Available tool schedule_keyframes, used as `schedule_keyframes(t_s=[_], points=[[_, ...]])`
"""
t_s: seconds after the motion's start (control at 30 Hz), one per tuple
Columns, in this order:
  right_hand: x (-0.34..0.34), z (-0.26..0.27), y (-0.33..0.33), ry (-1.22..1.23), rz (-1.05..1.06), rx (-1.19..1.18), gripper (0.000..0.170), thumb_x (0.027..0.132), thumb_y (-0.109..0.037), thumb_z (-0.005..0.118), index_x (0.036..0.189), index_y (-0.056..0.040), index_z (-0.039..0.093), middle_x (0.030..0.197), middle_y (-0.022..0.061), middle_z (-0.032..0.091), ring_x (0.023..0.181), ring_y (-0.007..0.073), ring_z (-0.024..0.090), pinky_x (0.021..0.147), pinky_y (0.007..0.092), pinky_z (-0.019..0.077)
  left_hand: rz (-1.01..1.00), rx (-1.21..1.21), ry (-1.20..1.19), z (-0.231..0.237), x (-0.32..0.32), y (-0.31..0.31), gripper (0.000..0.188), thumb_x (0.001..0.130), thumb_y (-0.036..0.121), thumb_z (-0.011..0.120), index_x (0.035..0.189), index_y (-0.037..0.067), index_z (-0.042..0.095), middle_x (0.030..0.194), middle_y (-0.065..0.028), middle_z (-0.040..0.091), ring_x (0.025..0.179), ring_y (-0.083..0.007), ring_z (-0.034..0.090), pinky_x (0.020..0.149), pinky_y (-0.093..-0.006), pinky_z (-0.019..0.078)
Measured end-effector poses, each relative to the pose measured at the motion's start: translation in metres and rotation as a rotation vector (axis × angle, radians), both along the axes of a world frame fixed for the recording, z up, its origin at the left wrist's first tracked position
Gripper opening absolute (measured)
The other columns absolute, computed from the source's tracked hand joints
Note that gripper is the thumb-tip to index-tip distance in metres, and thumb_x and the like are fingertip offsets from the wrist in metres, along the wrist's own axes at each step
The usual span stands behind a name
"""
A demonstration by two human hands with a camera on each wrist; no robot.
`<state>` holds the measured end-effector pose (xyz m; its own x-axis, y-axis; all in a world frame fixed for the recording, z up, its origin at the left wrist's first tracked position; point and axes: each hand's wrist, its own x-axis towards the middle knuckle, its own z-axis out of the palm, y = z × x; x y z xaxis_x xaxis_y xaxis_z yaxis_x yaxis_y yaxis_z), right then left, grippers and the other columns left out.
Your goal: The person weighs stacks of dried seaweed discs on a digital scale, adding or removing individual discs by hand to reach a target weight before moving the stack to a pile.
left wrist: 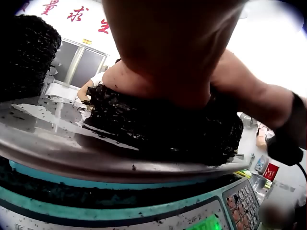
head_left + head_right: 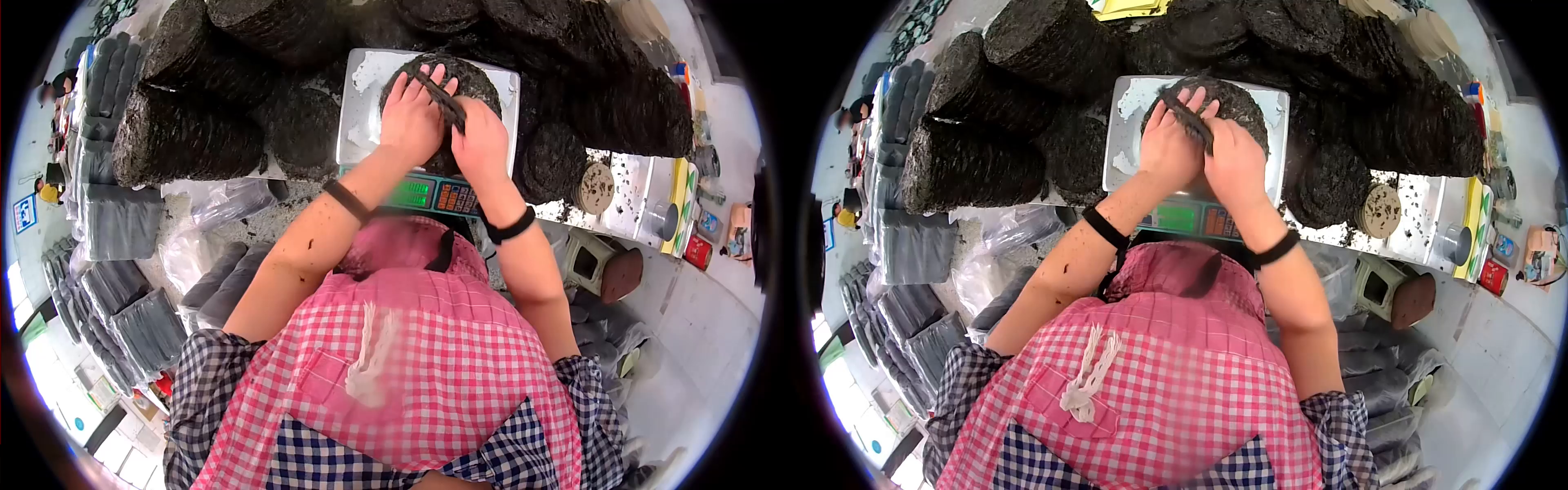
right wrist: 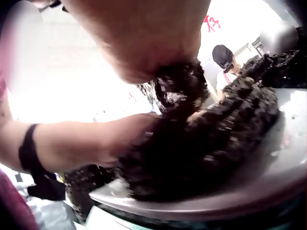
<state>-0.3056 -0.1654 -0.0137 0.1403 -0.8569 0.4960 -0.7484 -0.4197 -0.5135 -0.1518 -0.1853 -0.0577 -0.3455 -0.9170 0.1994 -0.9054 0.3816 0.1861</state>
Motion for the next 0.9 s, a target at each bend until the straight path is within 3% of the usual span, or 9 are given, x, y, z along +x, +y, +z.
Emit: schedule_keyframes(t_s=[0.1, 0.17, 0.23, 0.37, 0.43, 0.5, 0.63, 0.77, 0.9], points=[[-0.045, 0.023, 0.008, -0.505, -0.541, 0.15, 0.024, 0.096, -0.017, 0.073, 0.11, 0.0008, 0.069, 0.094, 0.0145, 0.073, 0.084, 0.027, 0.071, 0.079, 0.0417, 0.0579, -0.014, 0.018, 0.048, 0.009, -0.002, 0.001, 0.054, 0.102, 0.032, 0.056, 0.155, 0.02, 0.049, 0.164, -0.0087, 0.041, 0.153, -0.0273, 0.035, 0.127, -0.0479, 0.0216], [-0.141, -0.039, 0.002, -1.073, -0.647, 0.137, 0.032, 0.098, -0.023, 0.074, 0.114, 0.0048, 0.067, 0.105, 0.0118, 0.072, 0.088, 0.022, 0.068, 0.082, 0.0412, 0.0577, -0.038, -0.001, 0.154, 0.014, 0.002, -0.002, 0.053, 0.102, 0.029, 0.057, 0.155, 0.02, 0.049, 0.164, -0.0094, 0.041, 0.153, -0.0285, 0.035, 0.127, -0.0488, 0.0217], [-0.217, -0.115, 0.004, -1.092, -0.758, 0.163, 0.048, 0.094, -0.034, 0.078, 0.117, 0.0067, 0.066, 0.107, 0.0135, 0.072, 0.088, 0.0238, 0.068, 0.084, 0.0409, 0.0577, -0.065, -0.04, 0.296, 0.02, 0.01, 0.001, 0.053, 0.102, 0.027, 0.057, 0.154, 0.019, 0.05, 0.165, -0.0101, 0.04, 0.153, -0.0295, 0.035, 0.127, -0.0492, 0.0215], [-0.291, -0.146, 0.034, -0.278, -0.938, 0.51, 0.071, 0.093, -0.055, 0.073, 0.126, 0.0063, 0.062, 0.112, 0.0175, 0.07, 0.089, 0.0239, 0.067, 0.083, 0.0379, 0.0538, -0.039, -0.183, 0.517, 0.063, 0.071, -0.002, 0.047, 0.103, 0.023, 0.055, 0.148, 0.008, 0.056, 0.156, -0.0181, 0.051, 0.148, -0.0383, 0.043, 0.124, -0.0508, 0.0282], [-0.326, -0.137, 0.064, -0.364, -0.612, 0.294, 0.06, 0.099, -0.046, 0.07, 0.127, 0.0065, 0.062, 0.116, 0.0186, 0.07, 0.095, 0.023, 0.068, 0.086, 0.0373, 0.0537, 0.137, -0.187, 0.481, 0.044, 0.133, -0.003, 0.046, 0.101, 0.028, 0.061, 0.139, 0.001, 0.061, 0.144, -0.0223, 0.06, 0.142, -0.0406, 0.049, 0.119, -0.0468, 0.0377], [-0.291, -0.1, 0.106, -0.454, -0.708, 0.218, 0.051, 0.102, -0.038, 0.068, 0.126, 0.0074, 0.063, 0.117, 0.0181, 0.07, 0.101, 0.0215, 0.067, 0.086, 0.0377, 0.0541, 0.303, -0.04, 0.396, 0.0, 0.198, -0.001, 0.045, 0.104, 0.031, 0.058, 0.137, 0.0, 0.062, 0.142, -0.0223, 0.061, 0.141, -0.0416, 0.05, 0.118, -0.0467, 0.0387], [-0.277, -0.097, 0.147, -0.713, -0.92, 0.775, 0.058, 0.103, -0.047, 0.062, 0.128, 0.0055, 0.063, 0.113, 0.0148, 0.07, 0.097, 0.0189, 0.065, 0.082, 0.0339, 0.0532, 0.22, 0.078, 0.578, 0.023, 0.21, 0.005, 0.044, 0.105, 0.036, 0.058, 0.131, 0.002, 0.067, 0.137, -0.0206, 0.065, 0.134, -0.0372, 0.057, 0.114, -0.0427, 0.0423], [-0.154, -0.009, 0.115, -0.643, -0.454, 0.593, 0.05, 0.104, -0.046, 0.061, 0.116, 0.001, 0.072, 0.101, 0.0066, 0.071, 0.087, 0.0129, 0.061, 0.075, 0.0291, 0.0497, 0.176, 0.158, 0.833, 0.019, 0.177, -0.036, 0.043, 0.104, 0.037, 0.058, 0.127, 0.001, 0.069, 0.128, -0.0192, 0.07, 0.124, -0.034, 0.063, 0.108, -0.0381, 0.0463], [-0.102, -0.007, 0.069, -0.385, -0.374, 0.823, 0.051, 0.104, -0.047, 0.059, 0.109, 0.0012, 0.075, 0.093, 0.0073, 0.071, 0.084, 0.0151, 0.06, 0.076, 0.0315, 0.0482, 0.067, 0.274, 0.916, 0.018, 0.12, -0.064, 0.047, 0.103, 0.041, 0.058, 0.128, 0.002, 0.069, 0.132, -0.0203, 0.067, 0.129, -0.0329, 0.06, 0.112, -0.0385, 0.043]])
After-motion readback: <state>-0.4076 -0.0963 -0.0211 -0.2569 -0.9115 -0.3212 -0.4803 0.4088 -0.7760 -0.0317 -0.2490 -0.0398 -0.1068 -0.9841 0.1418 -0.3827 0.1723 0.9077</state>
